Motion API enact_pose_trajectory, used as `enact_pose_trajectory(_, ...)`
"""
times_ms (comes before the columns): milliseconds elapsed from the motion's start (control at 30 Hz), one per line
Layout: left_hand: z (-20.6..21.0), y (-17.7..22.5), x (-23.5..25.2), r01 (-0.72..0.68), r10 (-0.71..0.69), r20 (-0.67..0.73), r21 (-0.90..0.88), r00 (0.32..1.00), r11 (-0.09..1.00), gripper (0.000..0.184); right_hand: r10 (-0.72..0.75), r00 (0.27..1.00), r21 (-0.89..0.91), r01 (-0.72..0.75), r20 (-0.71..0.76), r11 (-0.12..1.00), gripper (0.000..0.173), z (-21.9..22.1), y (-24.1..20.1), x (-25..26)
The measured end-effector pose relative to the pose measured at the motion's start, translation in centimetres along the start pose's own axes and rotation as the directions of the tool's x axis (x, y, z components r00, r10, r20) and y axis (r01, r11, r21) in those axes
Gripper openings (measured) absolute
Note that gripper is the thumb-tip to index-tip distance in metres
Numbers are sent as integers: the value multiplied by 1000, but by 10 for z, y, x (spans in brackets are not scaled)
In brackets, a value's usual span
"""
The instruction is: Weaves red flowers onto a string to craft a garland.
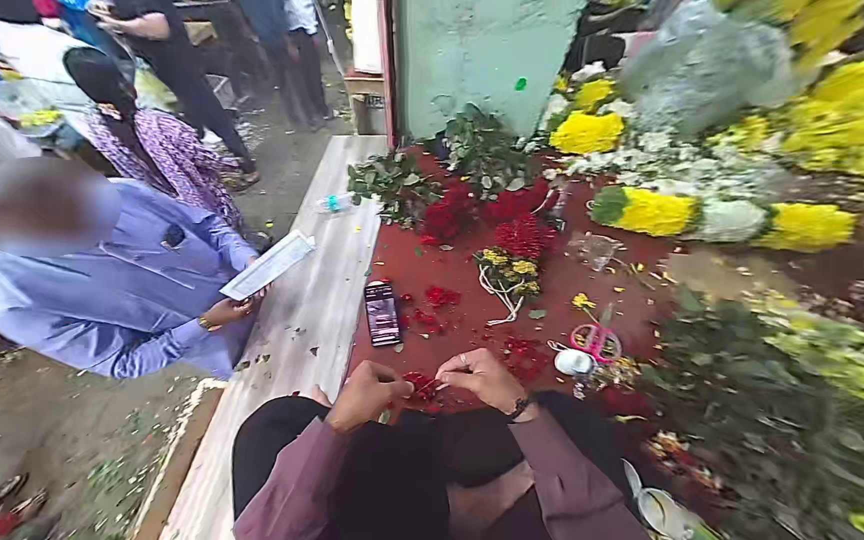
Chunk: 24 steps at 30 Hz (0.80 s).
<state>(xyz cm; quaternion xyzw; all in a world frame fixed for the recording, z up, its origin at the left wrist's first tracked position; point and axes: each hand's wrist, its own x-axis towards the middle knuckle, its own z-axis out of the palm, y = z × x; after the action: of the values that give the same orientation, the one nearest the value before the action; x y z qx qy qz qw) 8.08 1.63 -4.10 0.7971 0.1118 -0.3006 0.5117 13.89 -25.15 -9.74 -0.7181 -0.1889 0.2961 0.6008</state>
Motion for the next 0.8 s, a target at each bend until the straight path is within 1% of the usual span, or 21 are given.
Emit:
enact_pose_trajectory(67, -3, -3, 0, 50, -49, -52, 9, 997, 999, 23, -41, 994, 125, 27, 106, 992, 13, 5, -8, -2)
enact_pose_trajectory(100, -5, -5, 1, 64, -63, -67, 6, 996, 998, 22, -72, 989, 166, 49, 131, 985, 13, 7, -12, -2)
enact_pose_trajectory(167, -9, -6, 3, 80, -80, -42, -20, 996, 997, 19, -125, 986, 215, 99, 112, 972, 12, 7, -16, -2)
enact_pose_trajectory(233, -12, -6, 4, 87, -87, -6, -60, 996, 994, 17, -139, 988, 238, 118, 73, 964, 12, 5, -14, -4)
enact_pose_trajectory(333, -13, -5, 5, 94, -95, -17, -60, 995, 994, 15, -126, 987, 283, 92, 103, 955, 12, 6, -10, -5)
enact_pose_trajectory(400, -11, -7, 3, 108, -109, -32, -22, 994, 994, 16, -79, 977, 286, 20, 196, 958, 15, 6, -8, -1)
enact_pose_trajectory(433, -10, -6, 1, 116, -115, -45, 4, 992, 993, 16, -7, 973, 244, -50, 229, 968, 18, 0, -4, 3)
enact_pose_trajectory(467, -9, -5, -2, 124, -122, -47, 28, 991, 992, 16, 103, 972, 162, -139, 212, 977, 24, -7, 3, 10)
enact_pose_trajectory(500, -8, -4, -4, 131, -129, -42, 45, 991, 990, 17, 229, 962, 33, -236, 147, 971, 27, -17, 14, 19)
enact_pose_trajectory(533, -7, -3, -5, 132, -131, -28, 57, 991, 990, 17, 333, 942, -98, -329, 36, 939, 27, -27, 28, 32)
enact_pose_trajectory(567, -7, -2, -6, 126, -125, -14, 65, 992, 990, 17, 393, 915, -195, -404, -95, 894, 26, -38, 46, 48)
enact_pose_trajectory(600, -5, -1, -7, 122, -123, -2, 75, 992, 990, 17, 413, 884, -252, -461, -221, 851, 25, -48, 64, 64)
enact_pose_trajectory(633, -4, 0, -6, 123, -124, 12, 82, 992, 989, 16, 409, 855, -280, -497, -318, 821, 24, -57, 78, 81)
enact_pose_trajectory(667, -2, -1, -5, 124, -126, 26, 85, 992, 989, 17, 405, 832, -300, -524, -378, 797, 23, -63, 85, 98)
enact_pose_trajectory(733, 1, -3, 0, 136, -142, 44, 105, 989, 985, 18, 428, 778, -343, -600, -460, 723, 23, -71, 86, 133)
enact_pose_trajectory(767, 1, -5, 2, 156, -163, 53, 120, 985, 980, 18, 443, 745, -337, -637, -499, 693, 26, -71, 88, 152)
enact_pose_trajectory(800, 2, -6, 4, 176, -186, 66, 129, 980, 976, 19, 465, 707, -304, -673, -533, 674, 32, -69, 91, 169)
